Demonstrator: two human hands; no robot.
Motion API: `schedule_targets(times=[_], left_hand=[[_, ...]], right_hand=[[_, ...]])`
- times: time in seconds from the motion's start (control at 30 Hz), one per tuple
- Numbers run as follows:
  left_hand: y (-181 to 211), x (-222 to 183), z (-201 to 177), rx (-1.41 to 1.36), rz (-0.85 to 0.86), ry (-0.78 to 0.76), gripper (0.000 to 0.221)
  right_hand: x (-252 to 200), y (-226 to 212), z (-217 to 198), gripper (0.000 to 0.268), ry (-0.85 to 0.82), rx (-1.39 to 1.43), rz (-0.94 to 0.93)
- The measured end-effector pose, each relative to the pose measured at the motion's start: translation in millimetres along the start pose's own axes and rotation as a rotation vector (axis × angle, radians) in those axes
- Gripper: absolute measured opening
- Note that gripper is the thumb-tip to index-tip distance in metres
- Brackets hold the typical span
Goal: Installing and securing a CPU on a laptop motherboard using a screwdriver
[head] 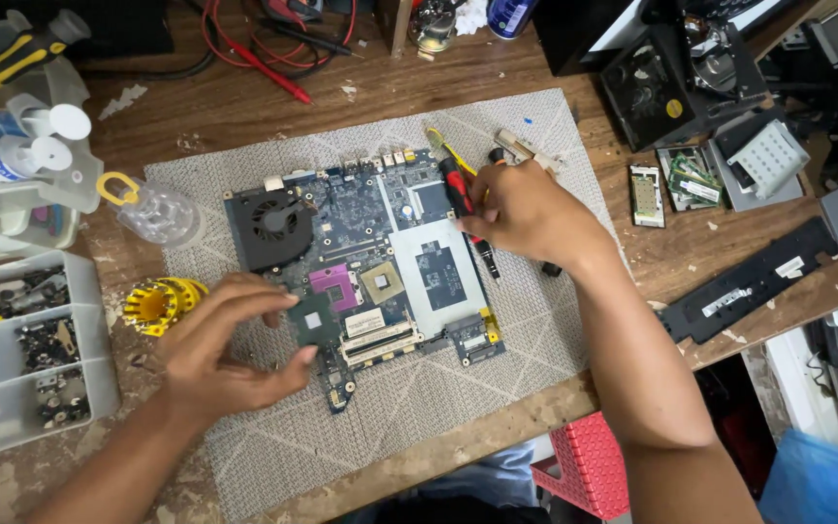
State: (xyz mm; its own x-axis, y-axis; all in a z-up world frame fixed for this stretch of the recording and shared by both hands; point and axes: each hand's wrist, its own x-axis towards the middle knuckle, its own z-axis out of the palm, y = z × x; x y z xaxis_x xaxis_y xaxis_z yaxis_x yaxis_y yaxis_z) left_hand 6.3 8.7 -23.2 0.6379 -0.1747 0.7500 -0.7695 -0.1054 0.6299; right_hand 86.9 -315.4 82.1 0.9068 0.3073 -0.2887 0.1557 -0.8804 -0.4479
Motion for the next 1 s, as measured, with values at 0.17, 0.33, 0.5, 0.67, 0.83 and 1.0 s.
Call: schedule_targets(times=[0.17, 0.33, 0.5, 0.67, 0.83, 1.0], left_hand=[[20.2, 17.3, 3.2, 0.053, 0.057, -0.071, 0.037], [31.1, 35.0, -1.7, 0.101, 0.061, -0.253, 0.034], [27.7, 34.2, -4.5, 0.198, -0.008, -0.420, 0.033], [17.3, 18.9, -4.6, 0.287, 0.065, -0.455, 0.040], [19.2, 22.0, -4.8, 0.271, 0.082, -0.437, 0.041], [22.5, 26.6, -5.4, 0.298, 0.069, -0.443, 0.038]], right_hand=[[15.7, 20.8, 15.2, 0.028, 0.128, 0.016, -0.037], [4.1, -2.2, 12.6, 0.027, 0.325, 0.207, -0.163], [4.6, -39.6, 32.8, 0.071, 0.247, 0.845, -0.744], [12.3, -50.4, 46.8, 0.080, 0.190, 0.715, -0.909], [17.0, -57.4, 53.7, 0.061, 0.185, 0.577, -0.930], [14.5, -60.1, 51.3, 0.058, 0.176, 0.507, -0.952]])
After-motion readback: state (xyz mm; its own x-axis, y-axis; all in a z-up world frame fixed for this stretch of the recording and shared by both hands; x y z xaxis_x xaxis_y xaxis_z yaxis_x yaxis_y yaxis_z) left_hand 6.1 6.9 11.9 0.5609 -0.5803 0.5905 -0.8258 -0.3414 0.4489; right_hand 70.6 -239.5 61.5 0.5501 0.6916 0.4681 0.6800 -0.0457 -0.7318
